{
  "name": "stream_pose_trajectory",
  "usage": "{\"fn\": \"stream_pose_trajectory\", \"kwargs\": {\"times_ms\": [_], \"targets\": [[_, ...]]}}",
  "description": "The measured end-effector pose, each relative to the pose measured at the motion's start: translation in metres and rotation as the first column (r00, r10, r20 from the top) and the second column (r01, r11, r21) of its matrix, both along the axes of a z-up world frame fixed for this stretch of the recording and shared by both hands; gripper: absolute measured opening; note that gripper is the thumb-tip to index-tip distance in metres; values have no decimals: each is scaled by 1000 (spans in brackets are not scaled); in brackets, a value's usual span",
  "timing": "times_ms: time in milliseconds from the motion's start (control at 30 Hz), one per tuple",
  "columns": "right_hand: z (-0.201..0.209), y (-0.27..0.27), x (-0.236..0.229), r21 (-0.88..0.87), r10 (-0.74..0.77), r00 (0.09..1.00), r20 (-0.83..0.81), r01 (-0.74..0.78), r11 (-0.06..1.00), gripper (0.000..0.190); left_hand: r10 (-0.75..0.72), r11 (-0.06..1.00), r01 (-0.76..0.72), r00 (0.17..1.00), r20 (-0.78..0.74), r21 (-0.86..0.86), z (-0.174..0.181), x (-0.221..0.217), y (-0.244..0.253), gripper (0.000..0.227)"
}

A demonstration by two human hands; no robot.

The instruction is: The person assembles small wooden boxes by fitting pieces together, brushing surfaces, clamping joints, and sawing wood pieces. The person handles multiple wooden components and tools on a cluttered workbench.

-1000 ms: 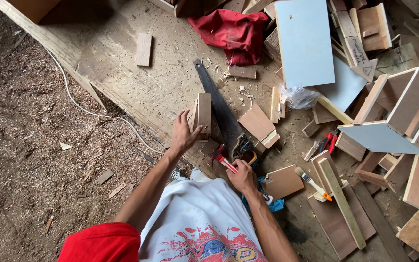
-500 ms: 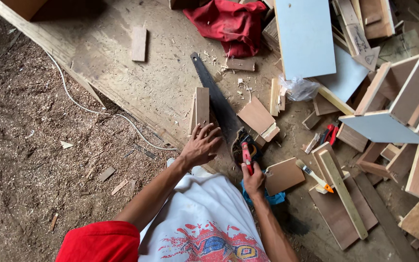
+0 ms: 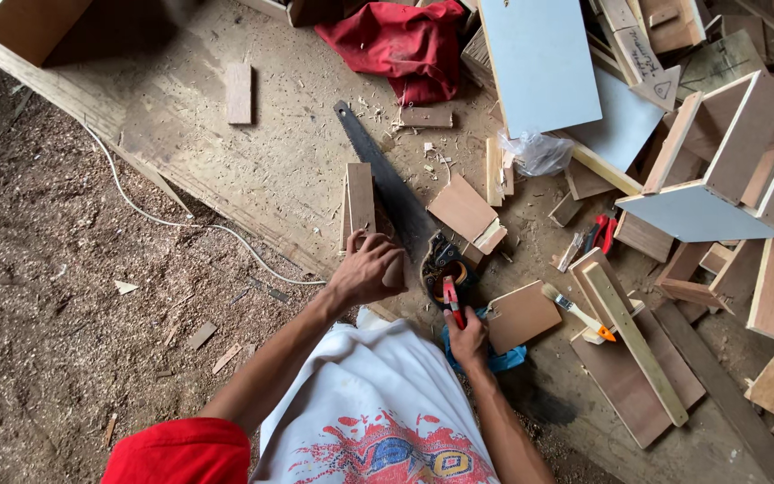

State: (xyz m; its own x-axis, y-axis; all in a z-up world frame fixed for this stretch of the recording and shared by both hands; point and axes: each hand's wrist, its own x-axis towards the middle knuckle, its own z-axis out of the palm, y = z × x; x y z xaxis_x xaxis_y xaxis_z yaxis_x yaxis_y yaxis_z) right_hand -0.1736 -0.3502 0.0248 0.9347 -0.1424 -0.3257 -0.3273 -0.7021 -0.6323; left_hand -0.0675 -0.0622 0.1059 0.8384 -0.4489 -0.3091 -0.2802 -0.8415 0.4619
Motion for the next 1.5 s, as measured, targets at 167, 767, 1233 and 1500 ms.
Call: {"fn": "stream_pose_trajectory", "kwargs": {"times_ms": [167,767,1233,1500], "targets": [[-7,1,0,14,34,999,-6,-34,999,41,260,953,-242,962,85,-182,21,9,20,86],[-5,-5,1,45,43,995,-89,-39,998,41,121,-634,-747,160,-980,-200,-53,23,100,72],[-10,-7,3,76,59,990,-129,-49,996,42,635,36,-841,436,-637,-540,-62,27,85,36],[-8,-8,5,83,73,984,-162,-60,995,46,524,209,-782,596,-608,-587,-25,51,46,35]]}}
